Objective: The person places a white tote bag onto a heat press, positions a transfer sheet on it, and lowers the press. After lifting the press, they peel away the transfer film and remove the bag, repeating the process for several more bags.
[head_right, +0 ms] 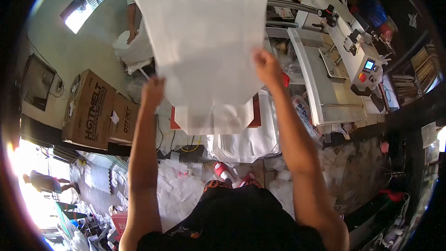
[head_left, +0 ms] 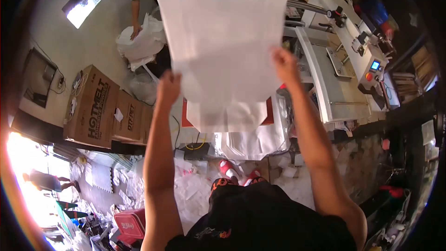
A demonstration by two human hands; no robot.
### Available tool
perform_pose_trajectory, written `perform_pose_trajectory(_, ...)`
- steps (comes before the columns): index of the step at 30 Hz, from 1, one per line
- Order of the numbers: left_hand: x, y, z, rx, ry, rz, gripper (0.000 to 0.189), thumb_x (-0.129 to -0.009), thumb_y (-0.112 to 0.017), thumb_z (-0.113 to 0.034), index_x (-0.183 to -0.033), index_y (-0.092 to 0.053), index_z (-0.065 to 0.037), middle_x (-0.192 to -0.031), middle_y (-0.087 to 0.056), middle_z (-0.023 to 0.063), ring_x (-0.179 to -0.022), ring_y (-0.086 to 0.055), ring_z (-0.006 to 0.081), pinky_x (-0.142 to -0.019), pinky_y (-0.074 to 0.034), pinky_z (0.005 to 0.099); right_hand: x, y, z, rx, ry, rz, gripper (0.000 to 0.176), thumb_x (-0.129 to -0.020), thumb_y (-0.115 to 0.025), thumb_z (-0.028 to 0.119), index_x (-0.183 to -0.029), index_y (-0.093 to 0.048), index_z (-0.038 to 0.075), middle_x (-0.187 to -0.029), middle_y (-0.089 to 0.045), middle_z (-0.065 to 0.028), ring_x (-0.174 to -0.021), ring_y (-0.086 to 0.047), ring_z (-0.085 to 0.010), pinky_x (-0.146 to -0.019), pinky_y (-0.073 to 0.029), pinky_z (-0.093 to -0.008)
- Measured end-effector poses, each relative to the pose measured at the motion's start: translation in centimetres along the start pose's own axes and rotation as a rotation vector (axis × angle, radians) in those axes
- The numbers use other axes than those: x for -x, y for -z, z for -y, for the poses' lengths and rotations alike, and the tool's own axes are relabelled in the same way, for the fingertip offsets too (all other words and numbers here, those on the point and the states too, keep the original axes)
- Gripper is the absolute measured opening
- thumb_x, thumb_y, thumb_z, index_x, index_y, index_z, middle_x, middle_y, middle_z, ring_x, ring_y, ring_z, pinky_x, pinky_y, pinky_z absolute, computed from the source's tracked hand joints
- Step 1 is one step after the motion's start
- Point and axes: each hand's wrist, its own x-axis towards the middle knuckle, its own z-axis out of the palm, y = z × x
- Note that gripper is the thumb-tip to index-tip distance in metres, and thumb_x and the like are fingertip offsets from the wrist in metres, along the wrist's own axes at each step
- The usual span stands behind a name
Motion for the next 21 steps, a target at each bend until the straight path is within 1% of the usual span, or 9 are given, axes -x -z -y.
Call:
perform_pose_trajectory(1,0.2,-2.1,3.5,-0.125,0.216,0.319,0.040,-0.092,-0.064,-0.033,-0.111,-0.065,0.002,-0.103,-0.071,0.0199,-0.089,-0.068,0.0323,-0.077,-0.051,0.0429,1.6,-2.2,-3.6,0.123,-0.132,0.101,0.029,-0.096,-0.063,0.032,-0.113,-0.071,0.010,-0.101,-0.073,-0.0119,-0.092,-0.070,-0.0227,-0.081,-0.053,-0.0363)
perform_pose_trajectory(2,0.4,-6.0,10.7,-0.047,0.391,0.435,0.042,-0.089,-0.069,-0.033,-0.113,-0.065,0.000,-0.103,-0.070,0.0223,-0.091,-0.069,0.0337,-0.079,-0.052,0.0446,3.5,-4.0,-8.5,0.229,-0.283,0.178,0.034,-0.092,-0.065,0.038,-0.109,-0.072,0.010,-0.101,-0.073,-0.0158,-0.094,-0.070,-0.0312,-0.083,-0.053,-0.0399)
perform_pose_trajectory(4,3.9,-8.0,14.6,-0.157,0.227,0.391,0.048,-0.085,-0.073,-0.033,-0.120,-0.062,-0.002,-0.099,-0.069,0.0230,-0.091,-0.069,0.0334,-0.080,-0.053,0.0445,8.1,-5.5,-10.5,0.420,-0.322,0.222,0.030,-0.089,-0.066,0.035,-0.104,-0.073,0.009,-0.100,-0.072,-0.0189,-0.098,-0.068,-0.0368,-0.084,-0.054,-0.0433)
perform_pose_trajectory(5,4.9,-8.0,14.3,-0.157,0.225,0.394,0.048,-0.085,-0.073,-0.033,-0.120,-0.062,-0.002,-0.099,-0.069,0.0230,-0.091,-0.069,0.0334,-0.080,-0.053,0.0445,10.1,-5.8,-11.0,0.350,-0.238,0.193,0.022,-0.089,-0.065,0.025,-0.102,-0.072,0.008,-0.099,-0.072,-0.0185,-0.097,-0.068,-0.0366,-0.083,-0.054,-0.0450)
perform_pose_trajectory(8,8.0,-7.2,12.6,-0.076,0.281,0.263,0.053,-0.084,-0.073,-0.031,-0.126,-0.056,-0.005,-0.099,-0.069,0.0225,-0.091,-0.069,0.0332,-0.081,-0.054,0.0449,12.5,-5.6,-8.2,0.393,-0.177,0.105,0.018,-0.090,-0.063,0.017,-0.101,-0.071,0.006,-0.098,-0.072,-0.0182,-0.096,-0.068,-0.0368,-0.081,-0.054,-0.0456)
perform_pose_trajectory(9,8.0,-6.9,12.2,-0.044,0.295,0.295,0.056,-0.084,-0.071,-0.030,-0.130,-0.052,-0.004,-0.108,-0.067,0.0234,-0.099,-0.067,0.0367,-0.086,-0.052,0.0457,12.9,-5.5,-8.4,0.400,-0.108,0.098,0.016,-0.090,-0.062,0.013,-0.102,-0.069,0.006,-0.099,-0.071,-0.0161,-0.095,-0.067,-0.0364,-0.082,-0.053,-0.0450)
perform_pose_trajectory(10,8.1,-6.8,12.0,-0.013,0.308,0.330,0.059,-0.084,-0.070,-0.029,-0.133,-0.048,-0.004,-0.117,-0.065,0.0243,-0.106,-0.065,0.0402,-0.091,-0.051,0.0465,13.2,-5.6,-8.7,0.402,-0.113,0.096,0.016,-0.090,-0.062,0.013,-0.102,-0.069,0.006,-0.099,-0.071,-0.0161,-0.095,-0.067,-0.0364,-0.082,-0.053,-0.0450)
perform_pose_trajectory(12,8.4,-7.2,12.0,-0.009,0.280,0.298,0.057,-0.084,-0.070,-0.029,-0.132,-0.050,-0.004,-0.117,-0.065,0.0237,-0.106,-0.065,0.0400,-0.090,-0.051,0.0462,13.4,-5.8,-8.9,0.466,0.042,0.023,0.018,-0.086,-0.065,0.009,-0.104,-0.067,0.009,-0.096,-0.067,-0.0135,-0.092,-0.062,-0.0360,-0.081,-0.051,-0.0437)
perform_pose_trajectory(21,8.3,-7.3,12.0,-0.053,0.244,0.239,0.055,-0.084,-0.068,-0.033,-0.128,-0.054,-0.003,-0.113,-0.067,0.0221,-0.102,-0.066,0.0386,-0.088,-0.052,0.0445,14.0,-6.7,-8.5,0.588,0.135,-0.066,0.026,-0.081,-0.068,0.005,-0.107,-0.064,0.009,-0.102,-0.055,-0.0121,-0.093,-0.054,-0.0338,-0.084,-0.046,-0.0451)
